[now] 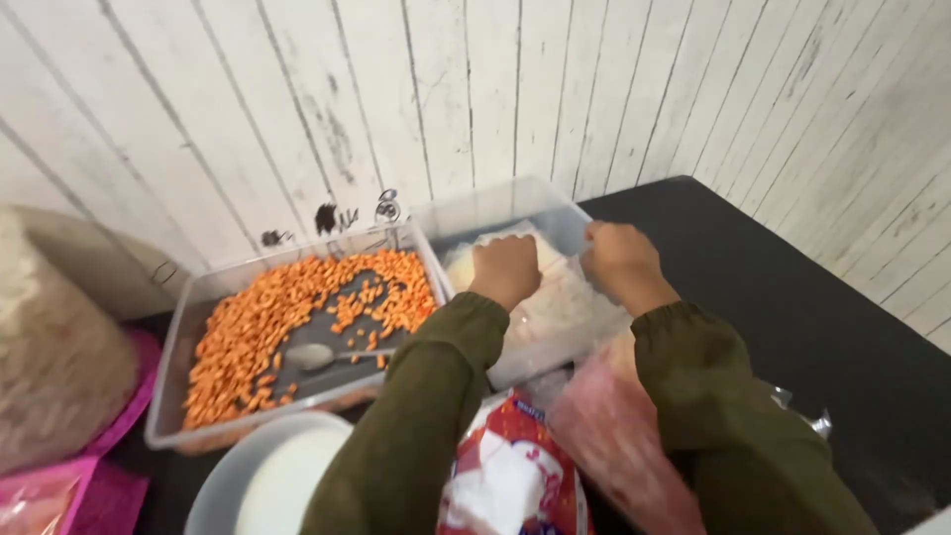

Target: Manually portioning snacks into small plastic bags using a spoon and a digital scale for weight accuracy.

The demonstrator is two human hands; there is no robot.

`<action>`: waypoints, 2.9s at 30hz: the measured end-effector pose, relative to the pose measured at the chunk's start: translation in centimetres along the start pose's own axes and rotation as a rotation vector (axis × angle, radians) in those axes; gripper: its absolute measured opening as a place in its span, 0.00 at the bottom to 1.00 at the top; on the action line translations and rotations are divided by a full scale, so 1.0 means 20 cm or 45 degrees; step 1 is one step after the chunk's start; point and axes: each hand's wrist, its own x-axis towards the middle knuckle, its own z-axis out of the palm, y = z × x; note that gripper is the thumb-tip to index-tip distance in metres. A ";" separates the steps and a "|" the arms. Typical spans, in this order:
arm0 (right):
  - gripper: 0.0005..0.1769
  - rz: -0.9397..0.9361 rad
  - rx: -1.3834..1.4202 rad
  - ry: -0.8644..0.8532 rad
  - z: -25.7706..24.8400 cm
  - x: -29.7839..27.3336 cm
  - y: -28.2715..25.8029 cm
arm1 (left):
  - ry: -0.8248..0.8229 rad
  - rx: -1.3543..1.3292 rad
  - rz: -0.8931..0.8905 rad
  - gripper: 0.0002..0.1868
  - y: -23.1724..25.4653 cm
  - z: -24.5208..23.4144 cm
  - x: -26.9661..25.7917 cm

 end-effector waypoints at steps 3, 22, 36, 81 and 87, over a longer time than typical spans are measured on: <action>0.18 -0.130 0.020 -0.027 0.14 0.07 0.06 | -0.253 -0.276 0.065 0.24 0.07 -0.06 -0.01; 0.29 -0.139 0.644 -0.221 0.29 0.20 0.07 | -0.304 -0.683 -0.244 0.24 -0.11 0.27 0.25; 0.09 -0.067 0.661 0.031 0.35 0.26 0.10 | -0.109 -0.997 -0.321 0.10 -0.09 0.18 0.24; 0.05 -0.270 1.628 -0.325 0.00 -0.32 -0.90 | 0.609 -1.207 -0.851 0.14 -0.81 -0.64 -0.57; 0.06 -0.505 1.505 -0.374 0.17 -0.38 -1.11 | 0.830 -0.263 -0.168 0.56 -0.84 -0.91 -1.14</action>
